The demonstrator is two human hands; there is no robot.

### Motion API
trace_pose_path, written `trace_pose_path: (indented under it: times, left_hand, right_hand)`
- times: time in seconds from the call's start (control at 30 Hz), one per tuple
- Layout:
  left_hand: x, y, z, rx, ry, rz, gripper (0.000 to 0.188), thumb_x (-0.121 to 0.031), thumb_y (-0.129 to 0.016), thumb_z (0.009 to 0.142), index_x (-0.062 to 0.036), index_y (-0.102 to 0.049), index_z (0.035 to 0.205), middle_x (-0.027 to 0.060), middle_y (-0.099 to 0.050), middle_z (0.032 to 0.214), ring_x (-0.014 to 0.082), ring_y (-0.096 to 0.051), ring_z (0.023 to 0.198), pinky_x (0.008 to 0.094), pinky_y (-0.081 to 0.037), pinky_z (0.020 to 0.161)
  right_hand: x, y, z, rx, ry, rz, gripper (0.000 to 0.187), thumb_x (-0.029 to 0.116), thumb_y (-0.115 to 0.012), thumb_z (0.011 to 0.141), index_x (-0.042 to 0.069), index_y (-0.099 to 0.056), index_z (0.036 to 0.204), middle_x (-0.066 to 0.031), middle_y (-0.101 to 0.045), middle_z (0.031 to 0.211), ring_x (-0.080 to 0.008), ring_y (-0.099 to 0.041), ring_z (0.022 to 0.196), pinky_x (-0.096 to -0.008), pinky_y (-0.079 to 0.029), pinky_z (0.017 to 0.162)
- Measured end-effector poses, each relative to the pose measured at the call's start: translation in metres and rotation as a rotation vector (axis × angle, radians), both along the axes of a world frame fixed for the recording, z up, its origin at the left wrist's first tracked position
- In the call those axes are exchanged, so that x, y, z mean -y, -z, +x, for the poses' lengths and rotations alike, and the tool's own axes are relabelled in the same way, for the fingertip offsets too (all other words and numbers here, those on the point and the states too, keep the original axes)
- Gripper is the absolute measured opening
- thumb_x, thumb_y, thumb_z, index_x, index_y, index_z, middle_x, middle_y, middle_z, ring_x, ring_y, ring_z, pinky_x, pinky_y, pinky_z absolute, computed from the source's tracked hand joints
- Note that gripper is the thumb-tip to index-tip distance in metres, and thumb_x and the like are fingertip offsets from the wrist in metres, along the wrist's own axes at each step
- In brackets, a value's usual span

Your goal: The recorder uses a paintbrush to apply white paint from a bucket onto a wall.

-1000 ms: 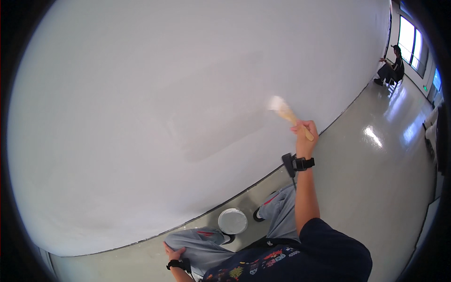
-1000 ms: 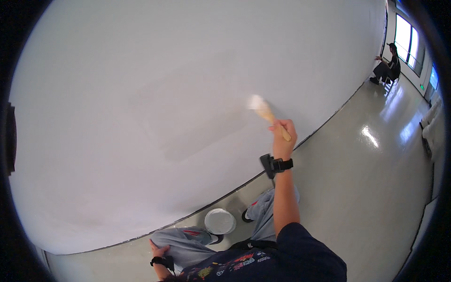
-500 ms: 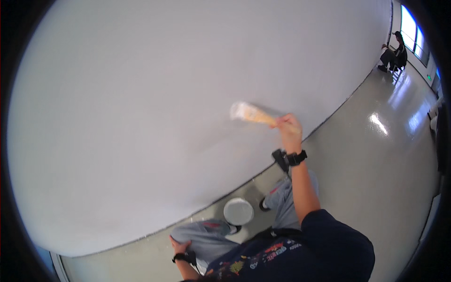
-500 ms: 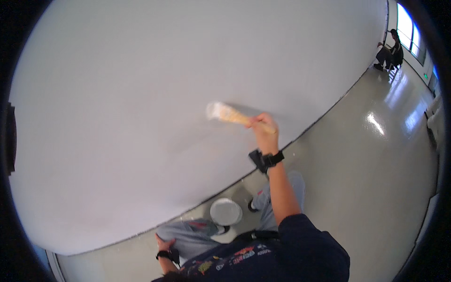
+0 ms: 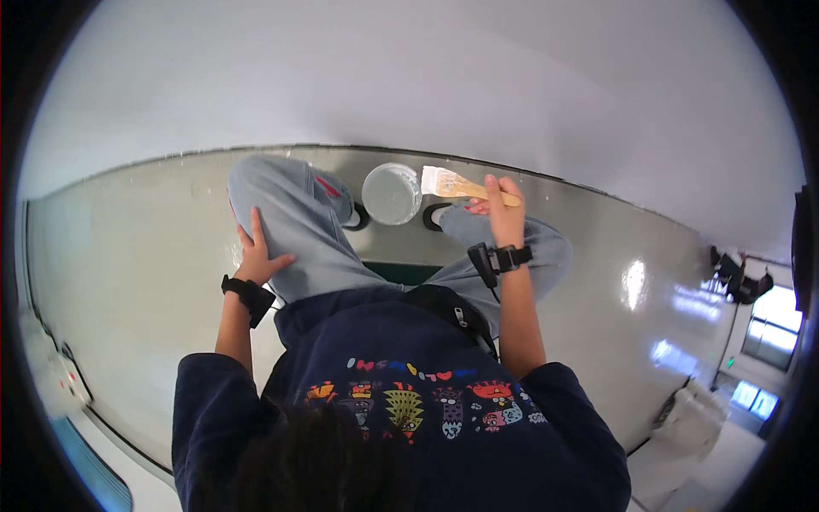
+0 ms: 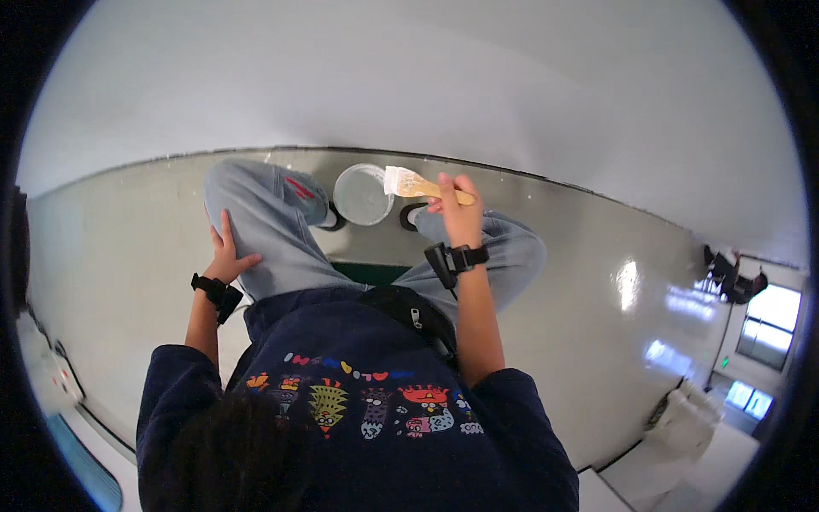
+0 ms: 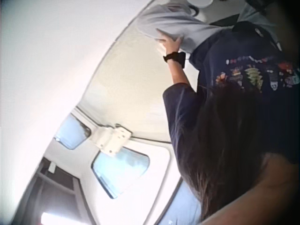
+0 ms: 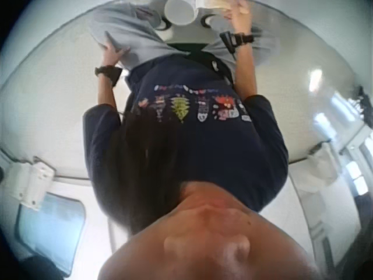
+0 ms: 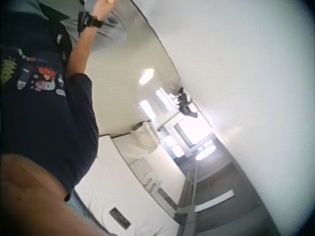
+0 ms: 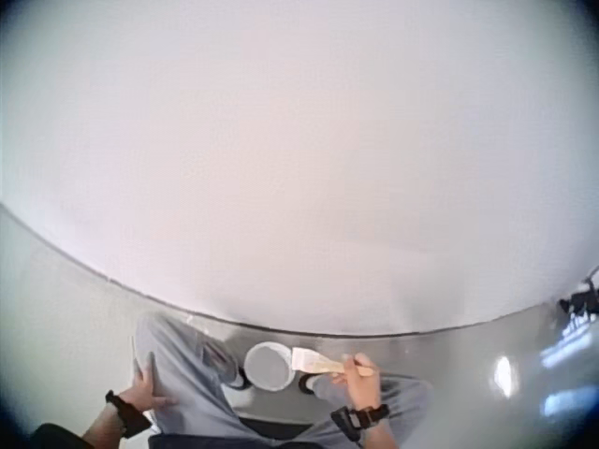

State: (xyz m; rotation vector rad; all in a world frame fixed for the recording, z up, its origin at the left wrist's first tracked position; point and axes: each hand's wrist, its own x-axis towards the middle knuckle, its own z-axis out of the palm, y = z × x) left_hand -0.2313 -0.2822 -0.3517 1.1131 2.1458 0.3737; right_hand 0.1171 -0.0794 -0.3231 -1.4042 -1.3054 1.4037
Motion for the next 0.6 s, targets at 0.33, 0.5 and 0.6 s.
trace_pose_path:
  times: [0.33,0.5,0.6]
  left_hand:
    - [0.022,0.001,0.014,0.003,-0.066,0.048,0.099,-0.027,-0.068,0.063,-0.0209,0.004,0.130,0.0392,0.007,0.123,0.0508,-0.015,0.115,0.0444,-0.025,0.093]
    - [0.021,0.000,0.014,0.011,-0.100,0.036,0.097,-0.026,-0.068,0.064,-0.0203,0.003,0.130,0.0382,0.007,0.124,0.0497,-0.013,0.116,0.0442,-0.024,0.094]
    - [0.017,-0.008,0.014,0.117,-0.138,-0.011,0.096,-0.025,-0.067,0.065,-0.0174,0.003,0.130,0.0347,0.009,0.126,0.0445,0.000,0.120,0.0434,-0.017,0.097]
  right_hand:
    - [-0.011,0.093,-0.062,0.282,-0.353,-0.209,0.029,0.028,-0.054,0.078,0.000,-0.048,0.071,-0.0070,-0.054,0.056,-0.0109,-0.051,0.044,-0.0221,-0.042,0.041]
    - [-0.019,0.145,-0.077,0.545,-0.462,-0.105,0.031,0.030,-0.059,0.072,0.000,-0.053,0.071,-0.0115,-0.055,0.058,-0.0189,-0.054,0.047,-0.0289,-0.043,0.046]
    - [-0.026,0.167,-0.087,0.669,-0.591,-0.034,0.031,0.030,-0.061,0.066,0.000,-0.059,0.074,-0.0185,-0.058,0.073,-0.0330,-0.055,0.070,-0.0369,-0.043,0.062]
